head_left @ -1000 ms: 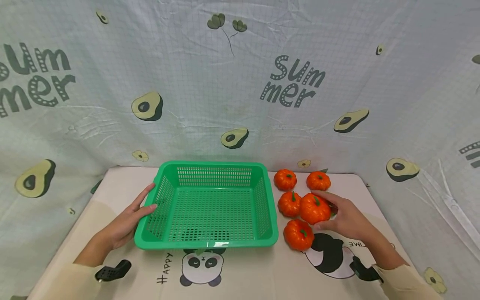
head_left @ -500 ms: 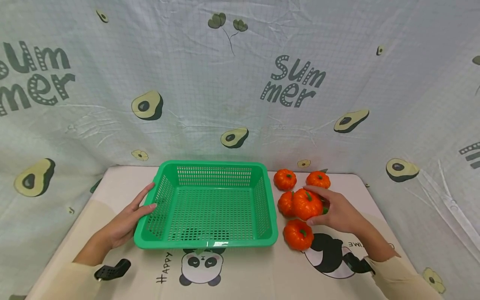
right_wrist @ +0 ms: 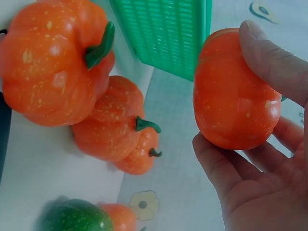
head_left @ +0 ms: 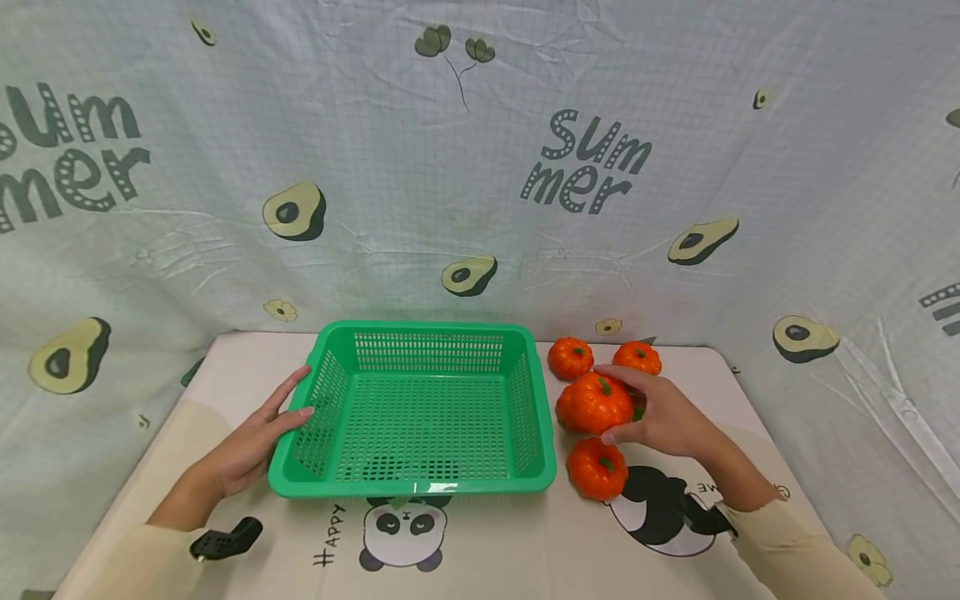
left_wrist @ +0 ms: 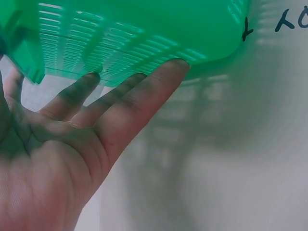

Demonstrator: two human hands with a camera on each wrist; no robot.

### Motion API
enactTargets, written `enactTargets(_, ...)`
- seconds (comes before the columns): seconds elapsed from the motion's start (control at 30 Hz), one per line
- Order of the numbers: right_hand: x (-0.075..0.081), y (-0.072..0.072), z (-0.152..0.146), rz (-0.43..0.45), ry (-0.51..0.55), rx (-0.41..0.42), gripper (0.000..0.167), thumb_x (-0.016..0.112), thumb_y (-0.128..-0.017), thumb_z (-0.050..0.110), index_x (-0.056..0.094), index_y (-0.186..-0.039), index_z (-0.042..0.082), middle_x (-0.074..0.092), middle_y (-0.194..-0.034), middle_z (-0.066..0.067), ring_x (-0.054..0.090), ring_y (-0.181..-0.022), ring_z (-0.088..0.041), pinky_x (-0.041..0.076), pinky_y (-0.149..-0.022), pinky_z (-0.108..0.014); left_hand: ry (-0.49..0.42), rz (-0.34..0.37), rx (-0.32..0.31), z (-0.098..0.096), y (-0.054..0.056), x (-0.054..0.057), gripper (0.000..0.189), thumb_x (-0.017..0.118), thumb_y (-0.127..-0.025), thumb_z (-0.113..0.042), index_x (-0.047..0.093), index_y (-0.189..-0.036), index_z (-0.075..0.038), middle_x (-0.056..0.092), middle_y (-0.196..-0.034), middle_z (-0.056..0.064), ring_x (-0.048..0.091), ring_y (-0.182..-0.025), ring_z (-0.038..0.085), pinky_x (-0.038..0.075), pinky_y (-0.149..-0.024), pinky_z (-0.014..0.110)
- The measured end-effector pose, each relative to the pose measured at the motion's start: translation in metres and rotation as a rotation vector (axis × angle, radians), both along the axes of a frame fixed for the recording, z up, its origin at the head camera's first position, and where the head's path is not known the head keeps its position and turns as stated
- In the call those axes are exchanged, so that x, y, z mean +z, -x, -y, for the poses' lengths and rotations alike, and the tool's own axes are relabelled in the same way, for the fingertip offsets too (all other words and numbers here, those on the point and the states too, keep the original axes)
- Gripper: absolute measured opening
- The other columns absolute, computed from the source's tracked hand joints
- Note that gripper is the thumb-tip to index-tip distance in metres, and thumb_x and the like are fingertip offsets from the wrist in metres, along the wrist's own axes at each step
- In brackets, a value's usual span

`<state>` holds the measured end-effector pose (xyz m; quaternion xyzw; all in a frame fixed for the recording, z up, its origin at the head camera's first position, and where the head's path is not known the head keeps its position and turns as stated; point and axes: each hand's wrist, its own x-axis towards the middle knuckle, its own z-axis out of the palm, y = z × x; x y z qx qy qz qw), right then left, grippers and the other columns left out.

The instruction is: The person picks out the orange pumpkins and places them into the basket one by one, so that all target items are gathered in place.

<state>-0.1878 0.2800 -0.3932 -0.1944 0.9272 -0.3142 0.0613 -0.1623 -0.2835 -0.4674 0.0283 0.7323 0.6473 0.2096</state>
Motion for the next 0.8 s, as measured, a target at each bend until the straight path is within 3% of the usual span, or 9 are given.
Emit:
enactTargets(0.4, 0.003, 0.008, 0.010, -0.013, -0.003, 0.024, 0.084, 0.094, -0.077, 0.025, 0.054, -0.150, 0.011, 0.064, -0.132, -0.011, 0.061, -0.113, -0.027, 0.055, -0.092, -0.040, 0.002, -0.001, 0.002, 0.000, -0.002, 0.000, 0.076, 0.045, -0.113, -0.035, -0.009, -0.164, -0.048, 0.002, -0.173, 0.026, 0.034, -0.148, 0.040, 0.053, -0.097, 0.028)
enactTargets(0.63, 0.004, 0.013, 0.016, 0.012, 0.017, 0.043, 0.085, 0.093, -0.079, 0.025, 0.052, -0.152, 0.009, 0.062, -0.139, -0.015, 0.061, -0.121, -0.033, 0.056, -0.101, -0.053, 0.001, -0.004, 0.010, -0.001, -0.003, 0.002, 0.076, 0.045, -0.113, -0.034, -0.008, -0.165, -0.047, 0.003, -0.173, 0.025, 0.036, -0.147, 0.039, 0.053, -0.096, 0.028)
enactTargets(0.8, 0.007, 0.015, 0.022, 0.013, 0.024, 0.043, 0.085, 0.093, -0.079, 0.027, 0.052, -0.152, 0.011, 0.064, -0.136, -0.014, 0.062, -0.122, -0.033, 0.055, -0.103, -0.055, 0.001, -0.012, 0.007, -0.001, -0.003, 0.002, 0.075, 0.045, -0.113, -0.034, -0.008, -0.165, -0.047, 0.003, -0.173, 0.025, 0.033, -0.148, 0.042, 0.053, -0.097, 0.029)
